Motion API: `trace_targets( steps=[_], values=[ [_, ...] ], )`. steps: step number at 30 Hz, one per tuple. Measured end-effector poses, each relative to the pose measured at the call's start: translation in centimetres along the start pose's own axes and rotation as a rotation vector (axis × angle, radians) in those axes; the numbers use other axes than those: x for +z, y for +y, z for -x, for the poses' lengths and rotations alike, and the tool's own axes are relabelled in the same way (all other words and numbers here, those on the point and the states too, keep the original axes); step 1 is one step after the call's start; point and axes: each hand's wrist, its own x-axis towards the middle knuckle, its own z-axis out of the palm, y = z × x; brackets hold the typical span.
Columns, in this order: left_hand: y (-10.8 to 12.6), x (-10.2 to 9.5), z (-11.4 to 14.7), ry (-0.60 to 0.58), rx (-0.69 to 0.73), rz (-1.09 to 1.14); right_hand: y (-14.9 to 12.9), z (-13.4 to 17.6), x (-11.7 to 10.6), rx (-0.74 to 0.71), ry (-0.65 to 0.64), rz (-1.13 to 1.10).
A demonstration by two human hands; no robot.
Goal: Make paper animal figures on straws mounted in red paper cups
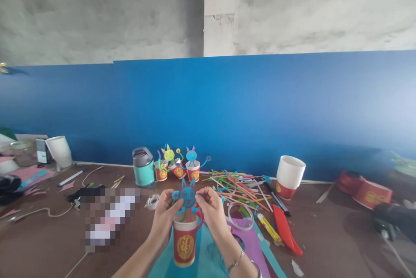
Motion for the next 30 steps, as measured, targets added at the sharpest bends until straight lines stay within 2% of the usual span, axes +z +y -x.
trace_targets(
  steps=[4,11,18,22,25,28,30],
  values=[
    [0.0,0.1,0.0,0.032,-0.004,0.059,-0.2,0.2,0.0,0.032,0.035,-0.083],
    [-0.1,0.2,0.1,0.01,-0.019,0.062,0.2,0.0,0.0,-0.099,0.012,0.226],
    [0.3,0.5,0.6,0.007,-0.087,0.076,1.5,0.1,0.2,-0.194,-0.028,0.334],
    [0.3,0.1,0.6,-0.051,-0.096,0.052,1.4,-0.3,-0.2,-0.184,0.086,0.247],
    [-0.4,-0.5,0.2,-0.166,-0.103,-0.032,1.3,-0.8,-0.8,-0.183,0.151,0.157],
    [-1.7,-0.9,-0.1,-0.308,-0.13,-0.13,1.1,-1.1,-1.0,-0.175,0.148,0.13],
    [-2.7,-0.9,-0.2,-0.298,-0.14,-0.182,0.7,-0.9,-0.9,-0.176,0.139,0.13]
  ],
)
